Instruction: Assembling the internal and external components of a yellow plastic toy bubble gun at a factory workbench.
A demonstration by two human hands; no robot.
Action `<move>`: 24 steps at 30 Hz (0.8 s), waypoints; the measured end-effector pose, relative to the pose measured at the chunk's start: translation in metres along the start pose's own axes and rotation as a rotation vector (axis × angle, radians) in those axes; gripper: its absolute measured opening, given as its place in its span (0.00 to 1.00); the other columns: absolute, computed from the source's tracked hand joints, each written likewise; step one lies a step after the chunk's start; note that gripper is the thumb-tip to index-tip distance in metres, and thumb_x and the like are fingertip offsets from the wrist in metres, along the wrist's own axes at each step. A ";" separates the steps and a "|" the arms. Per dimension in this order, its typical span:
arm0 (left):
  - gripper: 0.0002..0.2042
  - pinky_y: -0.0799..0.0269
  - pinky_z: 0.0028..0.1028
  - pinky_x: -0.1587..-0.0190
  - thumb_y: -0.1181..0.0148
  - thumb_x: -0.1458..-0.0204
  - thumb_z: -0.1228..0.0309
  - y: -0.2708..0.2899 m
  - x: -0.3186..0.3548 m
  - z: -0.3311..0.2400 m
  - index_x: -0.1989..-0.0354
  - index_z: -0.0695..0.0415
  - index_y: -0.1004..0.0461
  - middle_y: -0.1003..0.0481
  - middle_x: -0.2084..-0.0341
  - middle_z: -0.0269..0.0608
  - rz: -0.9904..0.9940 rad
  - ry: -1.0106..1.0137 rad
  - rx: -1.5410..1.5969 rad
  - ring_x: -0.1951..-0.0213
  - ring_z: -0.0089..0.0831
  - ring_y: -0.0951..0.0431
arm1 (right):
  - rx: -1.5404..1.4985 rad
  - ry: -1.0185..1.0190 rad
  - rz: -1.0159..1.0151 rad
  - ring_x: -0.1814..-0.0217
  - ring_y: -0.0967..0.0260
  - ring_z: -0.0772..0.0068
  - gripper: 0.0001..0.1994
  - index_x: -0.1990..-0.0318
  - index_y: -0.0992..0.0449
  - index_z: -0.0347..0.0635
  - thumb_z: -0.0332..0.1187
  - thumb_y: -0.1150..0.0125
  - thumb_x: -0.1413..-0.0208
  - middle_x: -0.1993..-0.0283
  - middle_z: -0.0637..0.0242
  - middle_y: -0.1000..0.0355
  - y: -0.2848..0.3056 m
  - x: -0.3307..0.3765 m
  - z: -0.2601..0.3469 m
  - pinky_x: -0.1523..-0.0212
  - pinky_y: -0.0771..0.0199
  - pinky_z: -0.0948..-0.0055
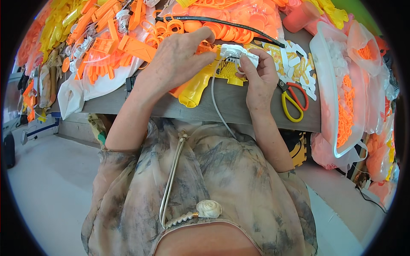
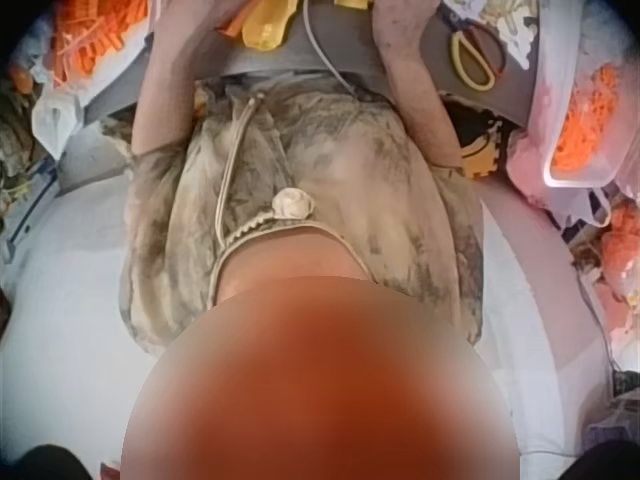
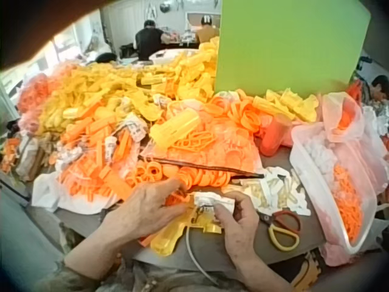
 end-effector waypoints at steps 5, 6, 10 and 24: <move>0.15 0.31 0.38 0.63 0.41 0.54 0.63 -0.017 0.008 0.004 0.61 0.57 0.28 0.28 0.78 0.47 -0.120 -0.096 -0.051 0.71 0.43 0.26 | -0.029 -0.015 0.002 0.67 0.32 0.80 0.12 0.56 0.33 0.38 0.28 0.42 0.47 0.64 0.66 0.32 0.000 0.000 -0.001 0.71 0.26 0.80; 0.15 0.30 0.37 0.64 0.40 0.54 0.64 -0.016 0.012 0.000 0.60 0.57 0.28 0.28 0.77 0.46 -0.188 -0.193 -0.115 0.70 0.42 0.26 | -0.039 -0.025 0.004 0.67 0.32 0.79 0.12 0.57 0.33 0.38 0.28 0.42 0.47 0.64 0.67 0.32 0.000 0.000 -0.001 0.71 0.26 0.79; 0.14 0.30 0.34 0.65 0.41 0.53 0.68 -0.016 0.020 -0.005 0.58 0.57 0.28 0.28 0.74 0.44 -0.299 -0.369 -0.228 0.67 0.39 0.27 | -0.046 -0.019 0.004 0.67 0.32 0.79 0.12 0.57 0.33 0.38 0.28 0.42 0.48 0.64 0.67 0.32 0.001 0.000 -0.002 0.71 0.25 0.79; 0.14 0.35 0.32 0.73 0.42 0.57 0.75 -0.026 0.029 0.004 0.59 0.57 0.26 0.33 0.81 0.38 -0.451 -0.357 -0.253 0.76 0.35 0.30 | -0.040 -0.030 0.027 0.69 0.30 0.78 0.10 0.59 0.32 0.36 0.28 0.41 0.48 0.65 0.65 0.30 0.000 -0.002 -0.005 0.72 0.25 0.79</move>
Point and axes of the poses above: each hand's wrist, its own x-axis away from the middle knuckle, its own y-axis out of the back of the hand, z = x × y, the point moved 8 cm from there along -x, towards the middle knuckle
